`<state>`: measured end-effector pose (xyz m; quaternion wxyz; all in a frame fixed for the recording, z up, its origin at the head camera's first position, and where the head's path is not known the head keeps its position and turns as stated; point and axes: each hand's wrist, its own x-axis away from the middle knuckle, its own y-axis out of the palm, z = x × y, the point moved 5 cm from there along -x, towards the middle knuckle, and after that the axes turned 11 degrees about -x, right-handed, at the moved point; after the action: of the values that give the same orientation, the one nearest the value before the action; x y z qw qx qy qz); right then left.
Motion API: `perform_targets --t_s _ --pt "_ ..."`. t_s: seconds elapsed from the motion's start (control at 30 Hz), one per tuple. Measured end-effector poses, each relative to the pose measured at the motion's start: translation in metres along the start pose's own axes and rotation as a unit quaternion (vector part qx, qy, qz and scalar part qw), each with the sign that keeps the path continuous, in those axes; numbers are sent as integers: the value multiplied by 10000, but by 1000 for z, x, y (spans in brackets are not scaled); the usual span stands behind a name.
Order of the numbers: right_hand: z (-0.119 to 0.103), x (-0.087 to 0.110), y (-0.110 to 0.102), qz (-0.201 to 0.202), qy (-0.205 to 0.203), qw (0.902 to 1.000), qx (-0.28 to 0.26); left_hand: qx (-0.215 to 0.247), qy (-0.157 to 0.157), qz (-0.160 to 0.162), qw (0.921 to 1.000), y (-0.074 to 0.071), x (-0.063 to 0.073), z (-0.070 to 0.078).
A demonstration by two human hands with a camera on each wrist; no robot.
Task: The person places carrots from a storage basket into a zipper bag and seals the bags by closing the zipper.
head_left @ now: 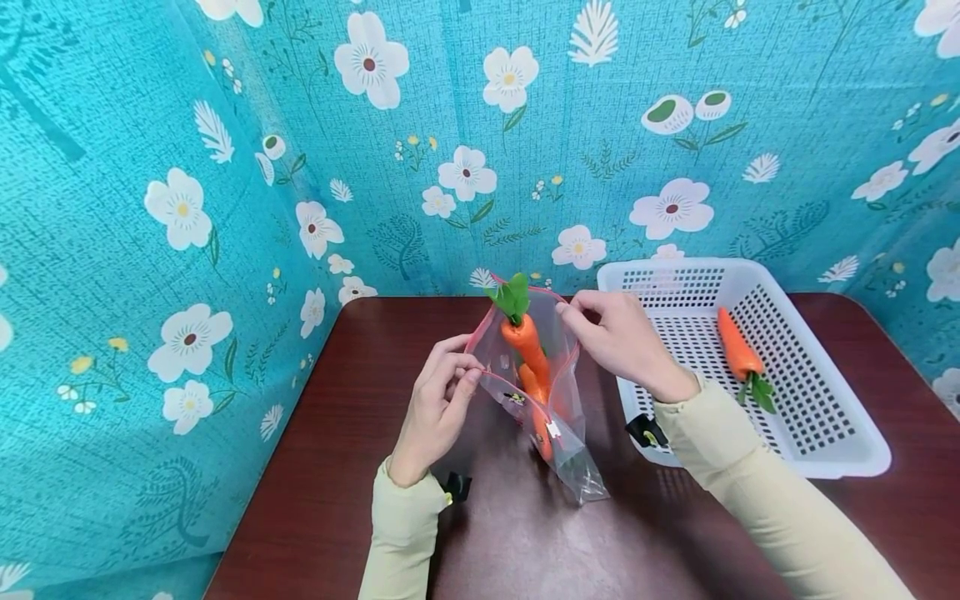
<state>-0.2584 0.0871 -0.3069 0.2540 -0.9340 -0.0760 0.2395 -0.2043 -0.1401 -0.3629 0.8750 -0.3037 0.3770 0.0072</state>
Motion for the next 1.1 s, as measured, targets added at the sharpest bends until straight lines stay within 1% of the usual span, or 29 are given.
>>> perform_targets --t_s 0.17,0.23,0.27,0.33,0.4,0.43,0.47,0.5,0.6,0.63,0.67,0.7,0.77,0.83,1.1 --pt "0 -1 2 -228 41 9997 -24 11 -122 -283 9995 3 1 -2" --pt "-1 0 4 -392 -24 9992 -104 33 -122 -362 9993 3 1 -2" --pt "-1 0 4 -412 -88 9990 -135 45 -96 -363 9993 3 2 -3" --pt "-2 -1 2 -269 -195 9994 -129 79 -42 -251 9996 0 2 -3" --pt "-1 -1 -1 2 -228 9997 -42 57 -18 -45 10000 -3 2 -3" --pt "1 -2 -3 97 -208 9997 4 84 -10 5 10000 -4 2 -3" --pt "2 -2 -4 100 -163 9998 52 125 -1 -14 9999 -5 1 -3" --pt "4 -2 -4 50 -105 9999 104 184 17 -75 9998 -4 1 -2" --pt "7 -2 -2 -234 -11 9997 107 402 86 -406 9983 -1 1 1" --pt "7 -1 -2 -260 2 9996 115 439 80 -473 9979 0 0 2" --pt "8 -1 -2 -200 13 9997 141 456 47 -474 9978 1 0 2" --pt "9 -2 -4 -78 26 9998 160 436 -12 -395 9983 1 -1 1" --pt "9 -2 -6 93 32 9998 198 334 -144 -152 9992 -1 -1 -1" --pt "10 -2 -7 109 72 9996 254 283 -267 -28 9992 -2 -1 -3" --pt "10 -3 -5 -332 401 9975 473 260 -357 -214 9988 -1 -1 -3"
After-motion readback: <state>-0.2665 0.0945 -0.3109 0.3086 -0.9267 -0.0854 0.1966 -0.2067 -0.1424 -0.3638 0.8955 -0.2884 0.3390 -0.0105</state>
